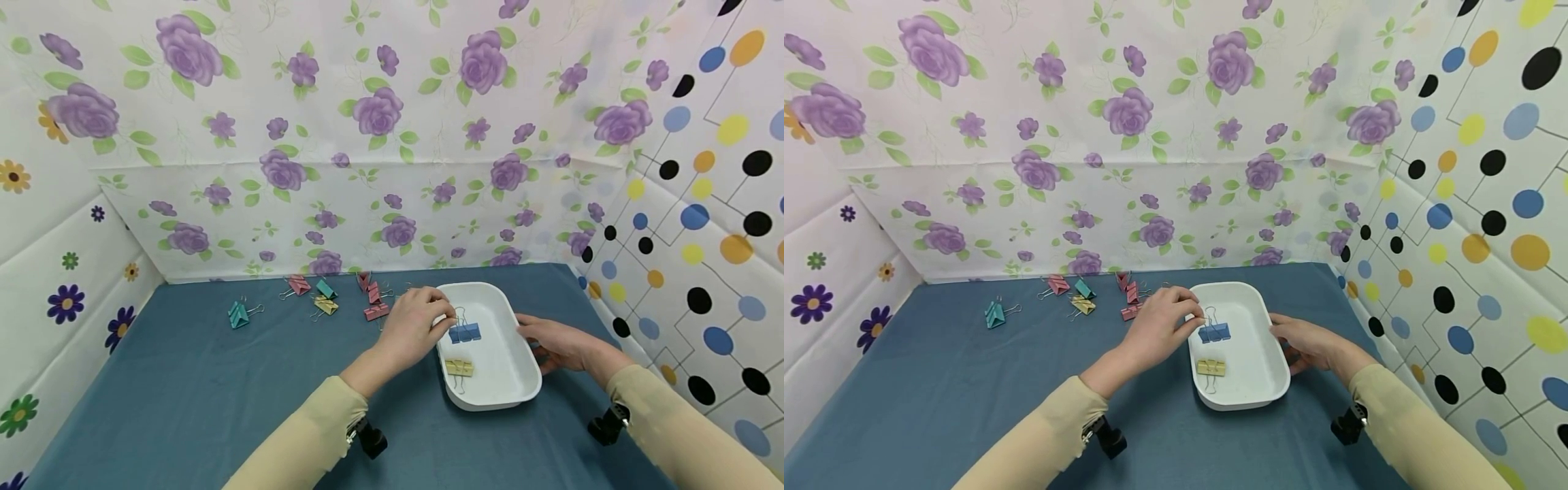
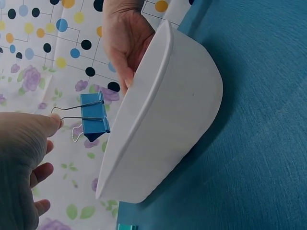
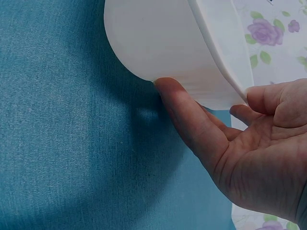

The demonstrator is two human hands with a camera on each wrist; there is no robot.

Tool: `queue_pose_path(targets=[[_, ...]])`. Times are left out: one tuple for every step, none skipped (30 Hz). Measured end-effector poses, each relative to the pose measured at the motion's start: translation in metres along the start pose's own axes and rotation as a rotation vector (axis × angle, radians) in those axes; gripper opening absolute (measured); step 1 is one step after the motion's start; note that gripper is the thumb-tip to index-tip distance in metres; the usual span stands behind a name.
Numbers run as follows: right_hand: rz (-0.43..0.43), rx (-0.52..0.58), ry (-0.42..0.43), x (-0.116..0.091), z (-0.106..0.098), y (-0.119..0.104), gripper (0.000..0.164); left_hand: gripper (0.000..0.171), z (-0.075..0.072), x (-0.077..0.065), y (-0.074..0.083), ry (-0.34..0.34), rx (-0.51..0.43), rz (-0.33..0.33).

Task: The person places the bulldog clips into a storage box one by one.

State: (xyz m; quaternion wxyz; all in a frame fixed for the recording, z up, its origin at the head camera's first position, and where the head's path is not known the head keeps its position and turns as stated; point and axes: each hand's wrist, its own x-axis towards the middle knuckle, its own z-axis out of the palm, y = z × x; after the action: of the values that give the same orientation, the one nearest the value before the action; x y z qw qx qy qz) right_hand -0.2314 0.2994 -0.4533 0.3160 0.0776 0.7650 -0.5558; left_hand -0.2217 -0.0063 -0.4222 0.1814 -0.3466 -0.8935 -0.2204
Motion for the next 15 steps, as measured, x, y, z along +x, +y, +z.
queue_pose_path(targets=[[0.001,0.000,0.000,0.0001,0.0000,-0.0001,0.056,0.008,0.0007,0.0003,0.0003,-0.005,0.002,-0.002],[0.002,-0.002,0.000,-0.0001,0.0002,-0.0005,0.056,0.008,0.0013,0.0004,0.0007,-0.009,0.007,-0.004],[0.003,-0.004,0.001,0.0000,0.0003,-0.0006,0.056,0.007,0.0017,0.0006,0.0012,-0.013,0.011,-0.005],[0.004,-0.006,0.001,-0.0002,0.0005,-0.0011,0.056,0.007,0.0020,0.0009,0.0019,-0.018,0.019,-0.007],[0.005,-0.008,0.001,-0.0005,0.0007,-0.0014,0.055,0.007,0.0022,0.0010,0.0026,-0.021,0.024,-0.009],[0.006,-0.009,0.000,-0.0006,0.0009,-0.0016,0.055,0.006,0.0023,0.0012,0.0032,-0.023,0.029,-0.010],[0.007,-0.009,-0.001,-0.0007,0.0009,-0.0017,0.055,0.006,0.0026,0.0014,0.0039,-0.026,0.033,-0.013],[0.007,-0.012,-0.004,-0.0009,0.0009,-0.0018,0.055,0.006,0.0030,0.0017,0.0044,-0.028,0.037,-0.014],[0.006,-0.012,-0.004,-0.0008,0.0008,-0.0017,0.055,0.006,0.0033,0.0019,0.0049,-0.032,0.040,-0.017],[0.005,-0.010,-0.007,-0.0010,0.0007,-0.0019,0.055,0.006,0.0040,0.0022,0.0050,-0.033,0.042,-0.018],[0.004,-0.011,-0.011,-0.0010,0.0005,-0.0019,0.056,0.006,0.0043,0.0023,0.0052,-0.034,0.044,-0.019],[0.001,-0.013,-0.016,-0.0010,0.0002,-0.0019,0.056,0.006,0.0046,0.0025,0.0055,-0.036,0.047,-0.021],[0.000,-0.012,-0.019,-0.0009,-0.0001,-0.0018,0.056,0.006,0.0051,0.0025,0.0056,-0.038,0.049,-0.022],[-0.004,-0.015,-0.024,-0.0011,-0.0003,-0.0019,0.057,0.006,0.0054,0.0025,0.0056,-0.041,0.050,-0.024],[-0.005,-0.013,-0.024,-0.0012,-0.0005,-0.0019,0.057,0.006,0.0059,0.0025,0.0055,-0.045,0.049,-0.027]])
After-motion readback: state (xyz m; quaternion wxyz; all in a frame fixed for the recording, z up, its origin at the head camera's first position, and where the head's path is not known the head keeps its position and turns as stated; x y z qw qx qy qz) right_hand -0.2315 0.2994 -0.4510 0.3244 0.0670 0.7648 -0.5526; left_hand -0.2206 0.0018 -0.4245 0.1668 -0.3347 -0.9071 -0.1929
